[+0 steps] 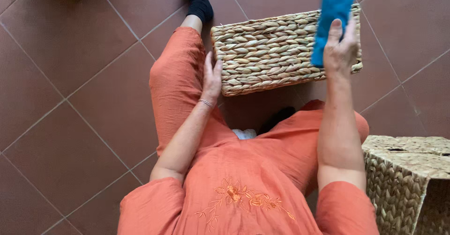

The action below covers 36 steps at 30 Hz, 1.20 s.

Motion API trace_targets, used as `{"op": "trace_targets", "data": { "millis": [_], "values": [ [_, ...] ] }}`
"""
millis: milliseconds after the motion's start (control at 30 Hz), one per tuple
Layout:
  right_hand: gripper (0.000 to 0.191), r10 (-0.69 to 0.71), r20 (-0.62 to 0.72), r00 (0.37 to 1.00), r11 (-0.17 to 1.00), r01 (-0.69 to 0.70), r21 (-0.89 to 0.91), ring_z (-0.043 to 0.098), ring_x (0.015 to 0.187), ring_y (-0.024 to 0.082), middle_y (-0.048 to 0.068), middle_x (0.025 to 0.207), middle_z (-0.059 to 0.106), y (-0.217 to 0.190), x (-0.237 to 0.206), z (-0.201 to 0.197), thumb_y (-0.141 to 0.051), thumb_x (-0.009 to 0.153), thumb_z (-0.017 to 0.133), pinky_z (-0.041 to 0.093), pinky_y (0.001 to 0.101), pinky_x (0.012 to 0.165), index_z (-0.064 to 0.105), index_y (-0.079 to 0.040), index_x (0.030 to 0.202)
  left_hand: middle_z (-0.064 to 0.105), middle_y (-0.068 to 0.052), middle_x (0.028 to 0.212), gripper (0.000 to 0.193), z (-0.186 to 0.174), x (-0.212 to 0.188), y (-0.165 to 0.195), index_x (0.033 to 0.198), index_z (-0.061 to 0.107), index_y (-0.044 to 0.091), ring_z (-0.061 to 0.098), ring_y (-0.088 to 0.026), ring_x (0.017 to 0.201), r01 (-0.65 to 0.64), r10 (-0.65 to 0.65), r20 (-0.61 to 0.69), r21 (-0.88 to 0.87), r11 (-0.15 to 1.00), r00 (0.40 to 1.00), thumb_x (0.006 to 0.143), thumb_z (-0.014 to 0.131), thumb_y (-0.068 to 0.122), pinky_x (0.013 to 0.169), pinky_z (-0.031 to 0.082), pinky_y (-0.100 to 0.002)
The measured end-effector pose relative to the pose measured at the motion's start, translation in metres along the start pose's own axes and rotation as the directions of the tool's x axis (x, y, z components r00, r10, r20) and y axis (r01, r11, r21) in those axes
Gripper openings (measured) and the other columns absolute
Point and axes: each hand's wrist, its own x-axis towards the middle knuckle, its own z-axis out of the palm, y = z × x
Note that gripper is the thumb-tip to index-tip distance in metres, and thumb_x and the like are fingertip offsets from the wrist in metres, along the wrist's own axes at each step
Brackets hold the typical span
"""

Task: The person sits on a tiled floor and wipes a small woven basket with a blue cloth. They clean the exterior and interior surfaces, then place the basket aside and pick up another similar basket to continue wiping.

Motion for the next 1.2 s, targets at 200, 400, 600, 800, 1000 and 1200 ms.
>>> {"op": "trace_targets", "data": {
  "millis": [200, 400, 600, 800, 1000, 1200],
  "values": [
    [0.047, -0.050, -0.044, 0.998, 0.912, 0.027, -0.408, 0.064, 0.091, 0.036, 0.020, 0.103, 0.062, -0.024, 0.009, 0.026, -0.043, 0.110, 0.062, 0.051, 0.0505, 0.073, 0.060, -0.003, 0.134, 0.048, -0.018, 0.155, 0.062, 0.015, -0.007, -0.020, 0.158, 0.033, 0.004, 0.046, -0.028, 0.142, -0.060, 0.062, -0.063, 0.037, 0.998, 0.996, 0.110, 0.038, 0.044, 0.119, 0.033, -0.038],
    [0.045, -0.467, 0.327, 0.821, 0.828, 0.536, -0.164, 0.065, 0.079, 0.034, 0.017, 0.092, 0.062, -0.139, -0.094, 0.084, -0.031, 0.094, 0.073, 0.054, 0.0463, 0.065, 0.061, -0.003, 0.128, 0.055, -0.011, 0.138, 0.051, -0.002, 0.005, -0.014, 0.147, 0.045, 0.001, 0.051, -0.023, 0.131, -0.068, 0.060, -0.101, -0.085, 0.994, 0.993, 0.114, 0.039, 0.040, 0.115, 0.038, -0.037],
    [0.040, -0.464, 0.356, 0.811, 0.870, 0.492, 0.014, 0.067, 0.084, 0.033, 0.016, 0.100, 0.068, -0.147, -0.094, 0.031, -0.032, 0.096, 0.075, 0.055, 0.0438, 0.069, 0.065, -0.007, 0.126, 0.069, -0.007, 0.120, 0.018, -0.018, 0.072, 0.046, 0.120, 0.068, 0.006, 0.060, -0.025, 0.118, -0.458, 0.560, -0.122, 0.447, 0.768, 0.819, 0.103, 0.067, 0.010, 0.106, 0.046, -0.036],
    [0.037, -0.153, 0.134, 0.979, 0.955, 0.181, -0.237, 0.067, 0.103, 0.040, 0.021, 0.116, 0.069, -0.076, -0.045, -0.027, -0.029, 0.110, 0.072, 0.053, 0.0499, 0.089, 0.065, -0.001, 0.133, 0.075, -0.006, 0.101, 0.008, 0.024, 0.119, 0.092, 0.097, 0.078, 0.010, 0.065, -0.027, 0.100, -0.665, 0.557, 0.379, 0.547, 0.509, 0.739, 0.089, 0.077, 0.012, 0.089, 0.047, -0.043],
    [0.041, -0.102, 0.086, 0.991, 0.965, 0.119, -0.232, 0.068, 0.107, 0.041, 0.023, 0.120, 0.069, -0.033, -0.046, -0.018, -0.031, 0.110, 0.074, 0.054, 0.0500, 0.092, 0.065, -0.001, 0.136, 0.078, -0.003, 0.083, 0.014, 0.033, 0.147, 0.096, 0.097, 0.080, 0.006, 0.072, -0.011, 0.073, -0.095, -0.173, 0.497, 0.468, 0.879, 0.851, 0.089, 0.075, 0.018, 0.072, 0.060, -0.028],
    [0.041, -0.068, 0.089, 0.994, 0.964, 0.089, -0.252, 0.068, 0.105, 0.041, 0.022, 0.118, 0.069, -0.026, -0.052, -0.009, -0.032, 0.110, 0.072, 0.053, 0.0505, 0.089, 0.063, -0.002, 0.137, 0.077, -0.004, 0.080, 0.020, 0.033, 0.168, 0.090, 0.094, 0.080, 0.000, 0.069, -0.007, 0.070, -0.021, -0.276, 0.614, 0.430, 0.902, 0.739, 0.086, 0.077, 0.018, 0.067, 0.058, -0.024]
  ]
}}
